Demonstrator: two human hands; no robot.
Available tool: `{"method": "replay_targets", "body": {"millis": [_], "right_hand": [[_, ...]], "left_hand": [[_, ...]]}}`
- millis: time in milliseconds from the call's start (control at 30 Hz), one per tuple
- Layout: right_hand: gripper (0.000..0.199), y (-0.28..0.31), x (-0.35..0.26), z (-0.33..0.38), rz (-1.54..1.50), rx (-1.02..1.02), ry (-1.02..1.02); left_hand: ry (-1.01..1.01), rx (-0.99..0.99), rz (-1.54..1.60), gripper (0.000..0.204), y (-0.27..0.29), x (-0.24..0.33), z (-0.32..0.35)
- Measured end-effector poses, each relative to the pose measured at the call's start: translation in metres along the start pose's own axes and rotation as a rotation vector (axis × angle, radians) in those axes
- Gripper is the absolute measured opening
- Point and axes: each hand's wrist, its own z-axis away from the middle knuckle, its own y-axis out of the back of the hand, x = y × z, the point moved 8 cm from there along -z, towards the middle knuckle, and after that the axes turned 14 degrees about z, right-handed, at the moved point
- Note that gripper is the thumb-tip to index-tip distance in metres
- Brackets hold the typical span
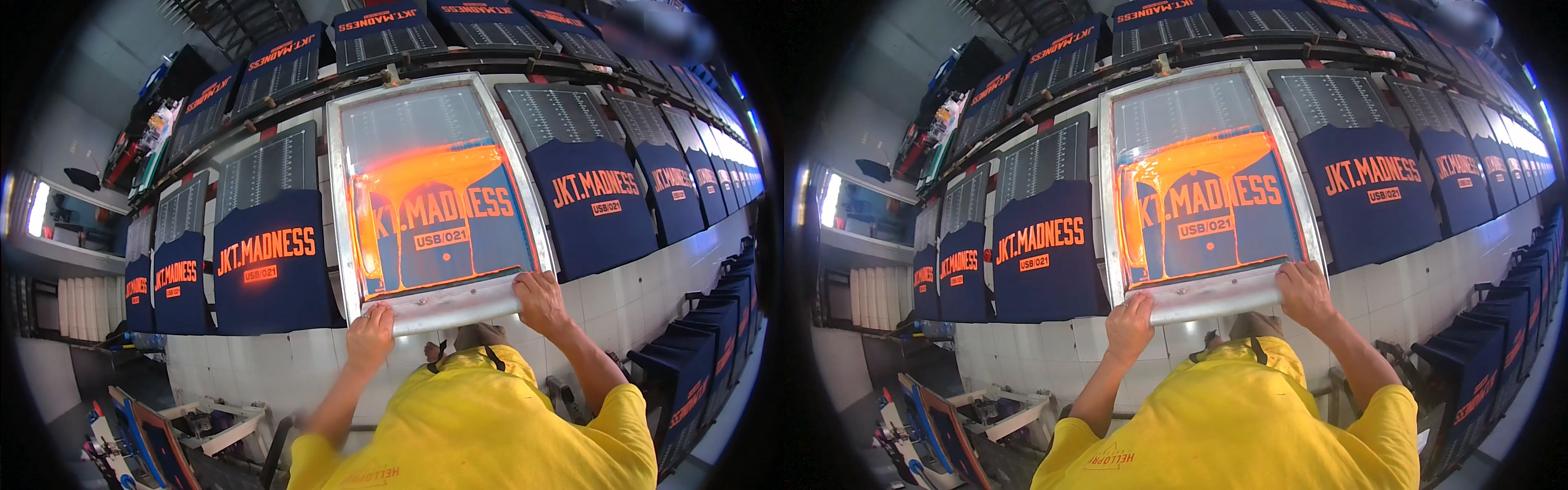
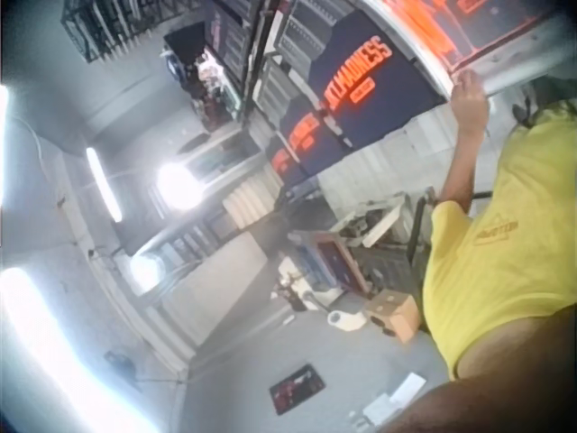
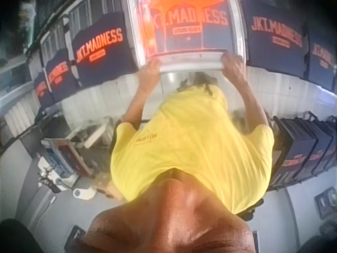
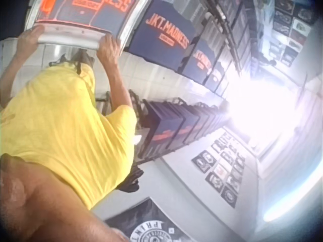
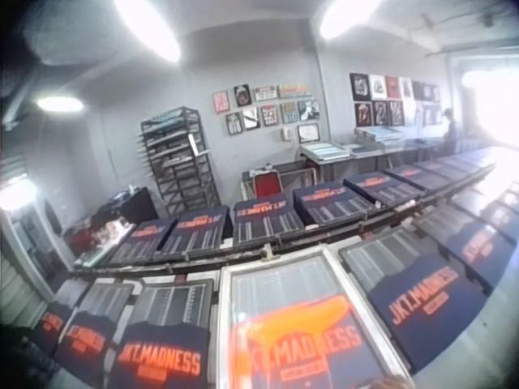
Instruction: The person performs screen printing on a series of navy t-shirts using a squeegee and orange ink, working through multiple frames on a printing carousel.
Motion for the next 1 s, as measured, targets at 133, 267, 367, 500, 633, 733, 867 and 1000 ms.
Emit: {"method": "replay_targets", "body": {"millis": [133,267,367,500,633,733,867,1000], "right_hand": [[0.024,-0.009,0.002,-0.010,0.038,0.023,-0.001],[0.022,-0.021,0.017,-0.053,0.025,0.039,0.017],[0.023,-0.042,0.037,-0.089,0.044,0.037,0.027],[0.023,-0.062,0.065,-0.143,0.058,-0.003,0.022],[0.019,-0.076,0.090,-0.189,0.076,-0.054,0.001],[0.015,-0.084,0.101,-0.214,0.100,-0.144,-0.002],[0.011,-0.086,0.114,-0.234,0.139,-0.295,-0.004],[0.009,-0.071,0.117,-0.244,0.152,-0.298,0.026]], "left_hand": [[-0.020,0.056,-0.031,0.022,-0.007,-0.011,-0.006],[-0.040,0.026,-0.050,0.025,-0.012,-0.039,-0.043],[-0.028,-0.007,-0.053,0.028,-0.015,-0.062,-0.086],[-0.026,-0.018,-0.030,0.028,-0.019,-0.095,-0.144],[-0.029,-0.004,0.021,0.024,-0.023,-0.119,-0.190],[0.015,-0.043,0.028,0.023,-0.021,-0.136,-0.215],[0.070,-0.137,0.047,0.019,-0.017,-0.141,-0.233],[0.142,-0.234,0.052,0.020,-0.009,-0.145,-0.240]]}}
